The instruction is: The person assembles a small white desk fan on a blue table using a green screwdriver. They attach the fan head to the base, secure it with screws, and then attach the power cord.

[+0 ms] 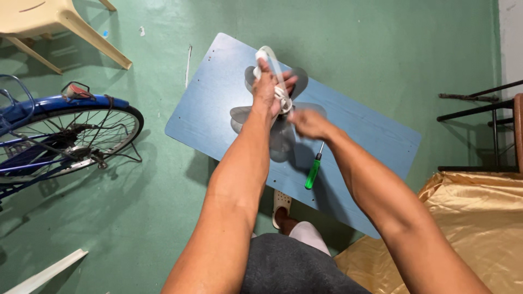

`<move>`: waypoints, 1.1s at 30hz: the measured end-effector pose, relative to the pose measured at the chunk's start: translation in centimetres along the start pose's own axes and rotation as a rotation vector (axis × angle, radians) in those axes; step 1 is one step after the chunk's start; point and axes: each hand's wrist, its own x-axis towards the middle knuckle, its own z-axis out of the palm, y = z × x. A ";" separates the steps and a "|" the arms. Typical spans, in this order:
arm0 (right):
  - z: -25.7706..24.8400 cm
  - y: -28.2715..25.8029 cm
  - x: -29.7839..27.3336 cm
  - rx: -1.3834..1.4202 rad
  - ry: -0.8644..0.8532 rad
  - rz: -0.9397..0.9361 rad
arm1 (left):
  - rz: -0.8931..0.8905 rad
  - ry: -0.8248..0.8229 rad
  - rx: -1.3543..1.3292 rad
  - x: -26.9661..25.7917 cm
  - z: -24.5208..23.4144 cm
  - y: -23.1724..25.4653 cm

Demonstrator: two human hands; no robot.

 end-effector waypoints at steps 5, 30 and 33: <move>-6.2 -3.9 -1.6 -0.039 -0.222 0.119 | 0.453 -0.039 0.759 0.0 -1.1 -0.6; -3.8 -3.7 1.4 0.204 0.713 -0.091 | 0.413 -0.216 1.940 -4.9 1.6 1.1; -5.7 -4.6 0.3 0.065 0.576 -0.126 | 0.376 -0.037 1.844 -5.8 1.5 1.4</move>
